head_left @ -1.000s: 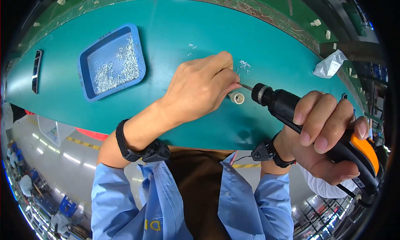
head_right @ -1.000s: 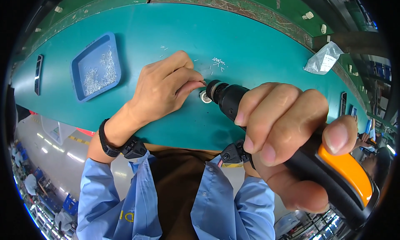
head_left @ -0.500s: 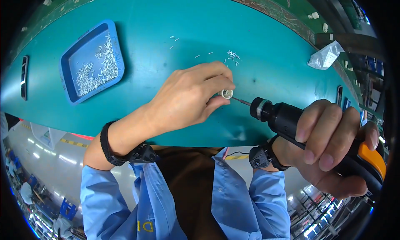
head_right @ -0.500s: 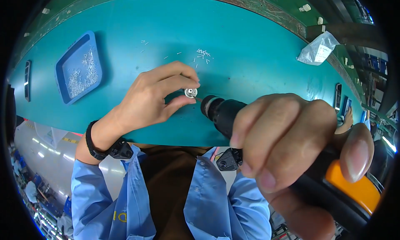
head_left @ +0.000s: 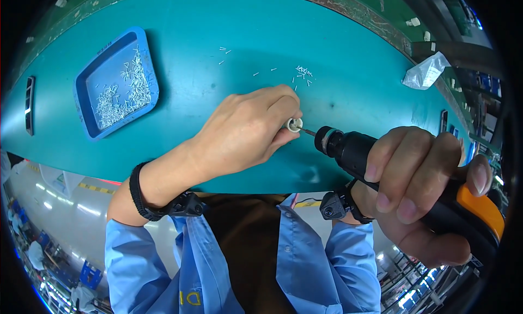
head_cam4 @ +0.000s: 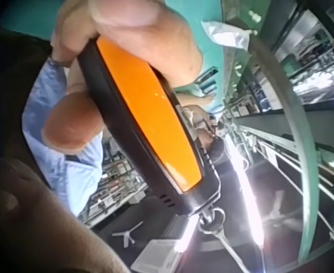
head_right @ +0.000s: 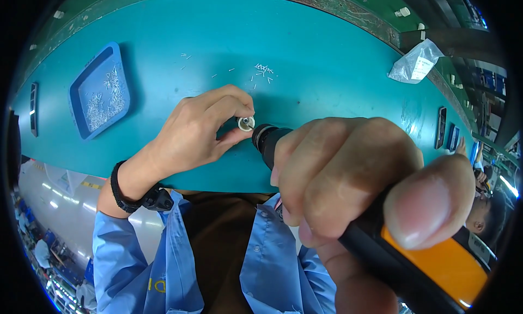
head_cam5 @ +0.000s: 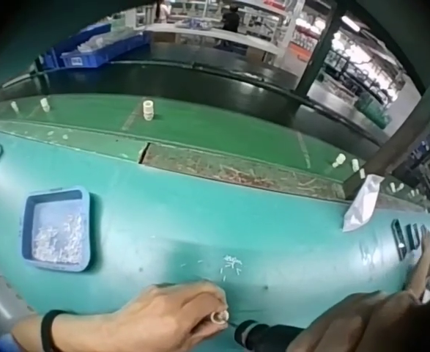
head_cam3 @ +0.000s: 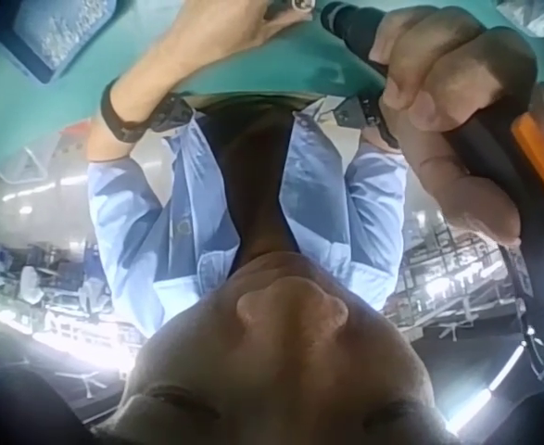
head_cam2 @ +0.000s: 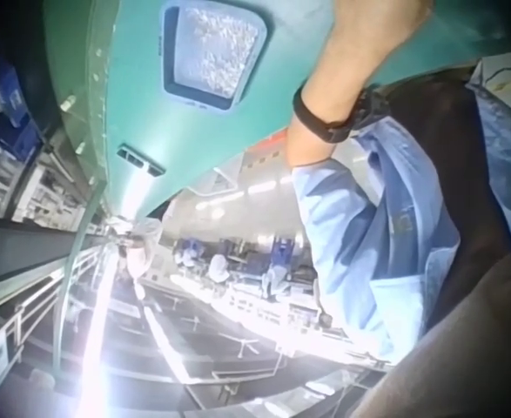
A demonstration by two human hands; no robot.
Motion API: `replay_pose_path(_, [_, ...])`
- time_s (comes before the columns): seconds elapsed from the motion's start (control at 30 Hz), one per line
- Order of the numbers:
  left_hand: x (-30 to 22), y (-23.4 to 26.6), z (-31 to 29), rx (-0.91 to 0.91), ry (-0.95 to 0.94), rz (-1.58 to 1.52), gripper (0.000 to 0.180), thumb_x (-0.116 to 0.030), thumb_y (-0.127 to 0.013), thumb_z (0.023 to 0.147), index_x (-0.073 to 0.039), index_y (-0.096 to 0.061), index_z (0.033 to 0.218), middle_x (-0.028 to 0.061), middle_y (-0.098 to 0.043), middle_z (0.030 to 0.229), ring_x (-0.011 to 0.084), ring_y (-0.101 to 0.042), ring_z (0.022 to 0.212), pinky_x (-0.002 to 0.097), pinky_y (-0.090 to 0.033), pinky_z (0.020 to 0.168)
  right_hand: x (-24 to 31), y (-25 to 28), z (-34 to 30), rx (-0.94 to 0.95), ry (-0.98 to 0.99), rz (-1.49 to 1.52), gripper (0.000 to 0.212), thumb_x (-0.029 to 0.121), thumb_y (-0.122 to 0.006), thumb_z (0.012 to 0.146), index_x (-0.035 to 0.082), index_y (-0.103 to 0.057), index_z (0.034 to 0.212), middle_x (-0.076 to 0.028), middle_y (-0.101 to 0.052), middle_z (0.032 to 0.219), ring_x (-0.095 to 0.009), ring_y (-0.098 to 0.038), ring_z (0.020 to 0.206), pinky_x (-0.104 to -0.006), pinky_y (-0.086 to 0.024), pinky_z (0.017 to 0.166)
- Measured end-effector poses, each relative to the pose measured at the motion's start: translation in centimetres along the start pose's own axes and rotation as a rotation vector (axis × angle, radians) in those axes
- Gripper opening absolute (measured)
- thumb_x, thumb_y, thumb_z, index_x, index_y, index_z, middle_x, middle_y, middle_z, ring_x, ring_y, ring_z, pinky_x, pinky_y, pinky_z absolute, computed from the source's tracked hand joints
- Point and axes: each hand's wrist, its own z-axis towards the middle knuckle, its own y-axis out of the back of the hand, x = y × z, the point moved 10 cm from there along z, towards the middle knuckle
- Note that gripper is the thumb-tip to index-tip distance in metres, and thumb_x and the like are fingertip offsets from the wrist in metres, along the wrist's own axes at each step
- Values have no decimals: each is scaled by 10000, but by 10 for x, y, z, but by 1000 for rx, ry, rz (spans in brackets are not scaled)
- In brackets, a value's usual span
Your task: Fasten small screws into electronic components using an electric screwdriver on an assembly line.
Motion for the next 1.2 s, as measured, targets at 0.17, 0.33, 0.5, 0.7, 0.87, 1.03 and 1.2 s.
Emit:
replay_pose_path(0.17, [0,0,0,-1,3,-5,275,-13,-743,692,-29,-561,896,55,-610,943,248,-598,656,339,-470,521,-8,0,-5,-25,56,49,638,486,-604,860,73,-371,1287,-11,-540,773,-125,-548,618,-298,-446,597])
replay_pose_path(0.33, [1,0,0,8,13,-11,269,-12,-736,699,-26,-559,901,59,-610,947,253,-599,655,342,-470,520,-8,3,-12,-51,139,73,634,492,-596,864,74,-373,1285,-7,-535,771,-121,-548,620,-296,-446,595])
replay_pose_path(0.5, [2,0,0,13,7,-13,262,-11,-731,704,-22,-558,899,64,-610,952,257,-603,668,344,-475,527,-4,-6,-3,127,78,-57,624,498,-592,865,77,-382,1275,-3,-530,763,-118,-547,614,-292,-442,586])
replay_pose_path(0.7, [3,0,-1,27,24,-11,263,-10,-730,703,-21,-556,900,66,-611,955,258,-608,682,344,-480,534,-7,-6,3,-21,35,6,612,501,-584,868,77,-393,1266,-1,-527,750,-117,-544,608,-293,-437,580])
replay_pose_path(0.87, [2,-1,-1,11,10,-14,268,-14,-732,701,-25,-551,898,66,-611,954,256,-609,685,341,-481,532,-8,-7,2,-12,30,12,604,496,-580,871,74,-394,1261,-4,-528,762,-117,-543,613,-297,-433,585])
replay_pose_path(1.03, [1,0,-2,3,4,-11,269,-10,-729,698,-28,-546,894,66,-609,948,256,-608,687,341,-481,531,-8,-6,-5,75,78,-13,562,466,-573,883,69,-396,1239,-9,-522,779,-119,-529,615,-301,-430,607])
replay_pose_path(1.2, [3,0,-3,-3,30,-6,263,-8,-720,699,-29,-547,895,67,-604,942,268,-608,709,350,-486,552,-19,-2,-8,-75,132,94,513,431,-570,890,67,-403,1210,-10,-514,776,-121,-513,609,-303,-430,624])
